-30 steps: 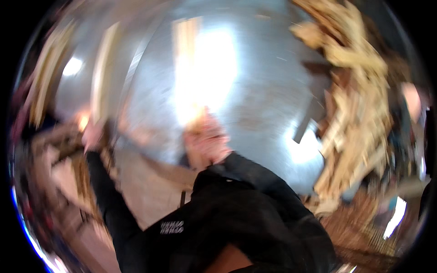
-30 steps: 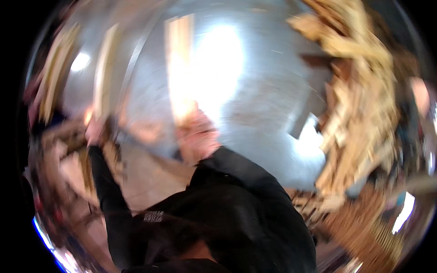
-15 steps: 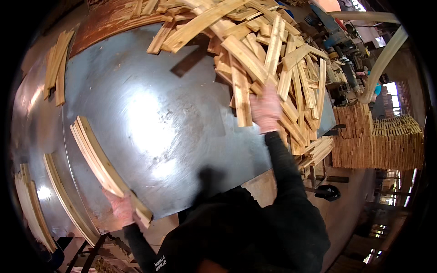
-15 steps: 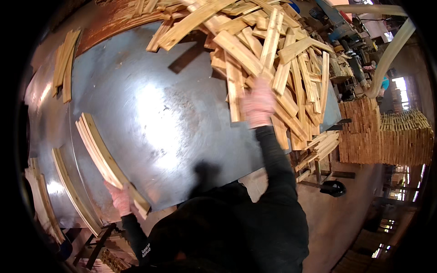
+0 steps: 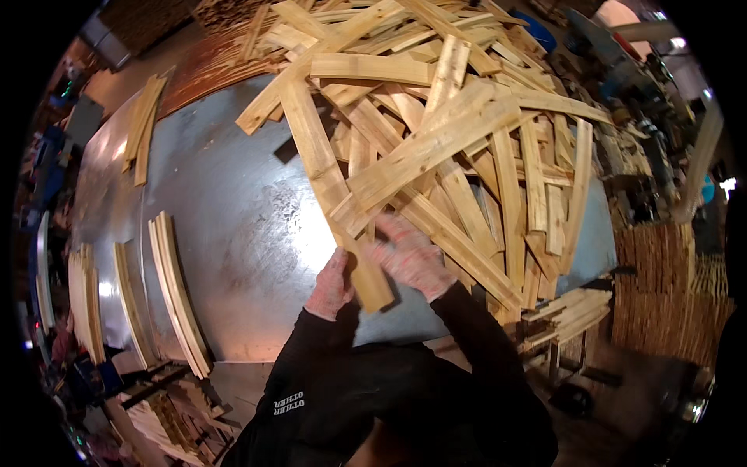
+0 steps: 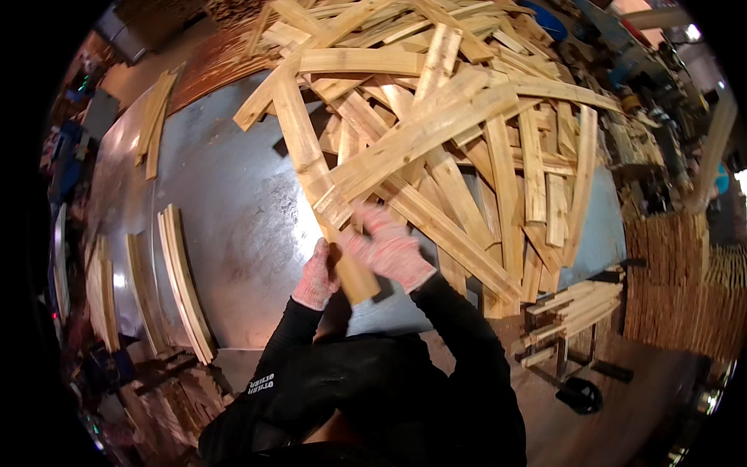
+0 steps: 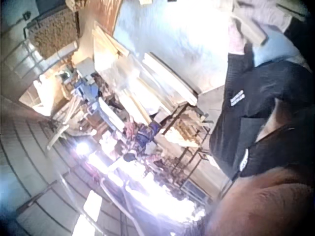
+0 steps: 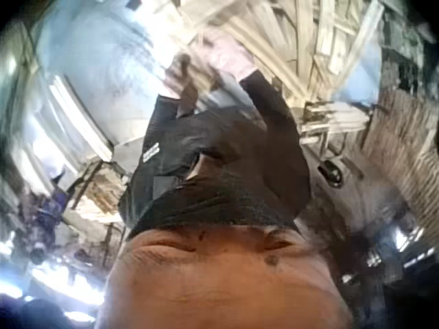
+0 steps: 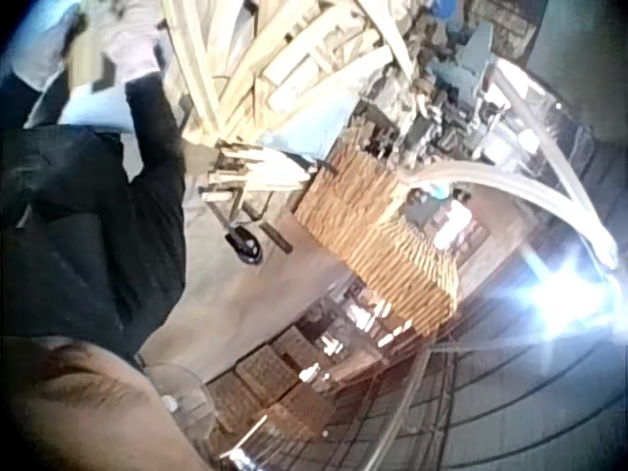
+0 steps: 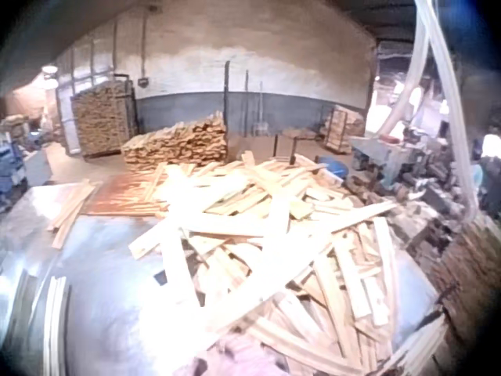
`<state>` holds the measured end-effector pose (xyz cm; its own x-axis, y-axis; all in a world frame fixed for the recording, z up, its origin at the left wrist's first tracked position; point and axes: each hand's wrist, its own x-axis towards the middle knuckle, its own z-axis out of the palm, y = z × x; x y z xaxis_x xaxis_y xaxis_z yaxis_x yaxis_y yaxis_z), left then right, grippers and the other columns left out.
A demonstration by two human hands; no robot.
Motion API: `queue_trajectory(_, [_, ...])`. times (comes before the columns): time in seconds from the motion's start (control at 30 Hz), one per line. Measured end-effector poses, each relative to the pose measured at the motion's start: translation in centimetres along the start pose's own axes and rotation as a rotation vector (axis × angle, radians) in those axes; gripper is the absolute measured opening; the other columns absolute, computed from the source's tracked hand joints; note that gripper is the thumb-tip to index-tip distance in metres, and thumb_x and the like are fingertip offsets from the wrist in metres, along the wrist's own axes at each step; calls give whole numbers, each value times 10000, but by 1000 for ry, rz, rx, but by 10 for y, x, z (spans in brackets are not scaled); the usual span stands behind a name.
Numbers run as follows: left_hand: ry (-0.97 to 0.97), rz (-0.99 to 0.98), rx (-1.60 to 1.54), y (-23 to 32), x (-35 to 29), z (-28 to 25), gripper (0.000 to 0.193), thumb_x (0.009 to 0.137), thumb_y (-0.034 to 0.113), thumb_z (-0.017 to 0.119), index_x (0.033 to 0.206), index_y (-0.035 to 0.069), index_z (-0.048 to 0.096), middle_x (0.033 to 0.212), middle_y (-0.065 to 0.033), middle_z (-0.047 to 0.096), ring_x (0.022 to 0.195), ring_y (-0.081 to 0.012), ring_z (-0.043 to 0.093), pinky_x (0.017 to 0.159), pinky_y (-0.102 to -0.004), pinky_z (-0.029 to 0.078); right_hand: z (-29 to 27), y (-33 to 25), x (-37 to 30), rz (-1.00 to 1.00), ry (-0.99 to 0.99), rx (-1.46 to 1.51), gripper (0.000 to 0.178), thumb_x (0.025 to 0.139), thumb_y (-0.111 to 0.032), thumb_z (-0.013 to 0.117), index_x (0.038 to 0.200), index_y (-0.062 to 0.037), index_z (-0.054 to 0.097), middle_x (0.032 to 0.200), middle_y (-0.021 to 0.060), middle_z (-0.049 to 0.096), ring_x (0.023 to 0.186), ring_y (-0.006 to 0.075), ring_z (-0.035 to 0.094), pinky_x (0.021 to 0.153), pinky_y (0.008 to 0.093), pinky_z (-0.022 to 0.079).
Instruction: The person sorts wooden planks on a metal table, picking up pieces from a disorganized pile and arranging them into neat stacks. The person handles the wood by hand, wearing pink gloves, and repeatedly moves planks from the right side of the table to the left side to create organized piles.
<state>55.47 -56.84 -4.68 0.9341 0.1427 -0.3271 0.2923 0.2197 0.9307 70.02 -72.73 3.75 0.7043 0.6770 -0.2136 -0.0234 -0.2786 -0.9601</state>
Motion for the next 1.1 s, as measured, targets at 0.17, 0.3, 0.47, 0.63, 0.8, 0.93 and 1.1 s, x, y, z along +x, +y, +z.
queue_trajectory(0.17, [246, -186, -420, -5, 0, 13, 384, 874, 94, 690, 1236, -2, 600, 1039, -87, 685, 898, -209, 668, 793, -354, 565, -124, -9, 63, -490, 581, -1240, 944, 827, -585, 674, 1536, -56, 344, 1514, 234, 424, 1402, 414, 389, 1203, 573, 215])
queue_trajectory(0.3, [448, -167, 12, -2, -39, -40, 378, 856, 142, 704, 1202, 3, 638, 970, -54, 702, 897, -153, 655, 800, -324, 544, -162, -20, 99, -497, -77, -1564, 1146, 607, -451, 869, 1548, -83, 329, 1514, 177, 433, 1448, 354, 356, 1229, 521, 185])
queue_trajectory(0.47, [691, -66, 240, -25, -122, -109, 451, 846, 161, 702, 1268, 17, 630, 996, -44, 707, 892, -115, 642, 800, -293, 533, -134, -29, 120, -697, -159, -1575, 927, 626, -215, 852, 1459, -119, 458, 1232, 122, 588, 1183, 339, 563, 1047, 500, 432])
queue_trajectory(0.63, [585, -181, -152, -4, -152, -122, 439, 881, 167, 693, 1278, 3, 601, 997, -76, 711, 890, -144, 671, 806, -306, 555, -103, -54, 155, -902, -388, -1642, 982, 655, -229, 844, 1510, -97, 380, 1297, 150, 538, 1291, 368, 480, 1201, 548, 253])
queue_trajectory(0.8, [685, -47, -652, -22, -137, -145, 447, 887, 169, 713, 1269, -23, 582, 1033, -139, 727, 899, -201, 714, 847, -333, 576, -79, -68, 175, -711, -594, -1794, 845, 763, -144, 703, 1526, -77, 347, 1209, 173, 608, 1207, 340, 570, 1111, 482, 397])
queue_trajectory(0.93, [866, -137, -379, -76, -146, -178, 403, 905, 209, 706, 1232, -11, 621, 1000, -97, 726, 874, -182, 701, 830, -317, 559, 70, -160, 147, -273, -692, -1357, 1019, 735, -430, 750, 1552, -43, 281, 1280, 215, 633, 1090, 375, 662, 937, 447, 529])
queue_trajectory(1.1, [850, -193, -181, -71, -123, -176, 459, 938, 345, 679, 1208, -20, 617, 1020, -61, 671, 954, -142, 600, 880, -307, 488, 272, -109, 159, 163, -601, -994, 832, 875, -613, 545, 1411, 18, 460, 1152, 270, 687, 1058, 393, 676, 966, 432, 500])
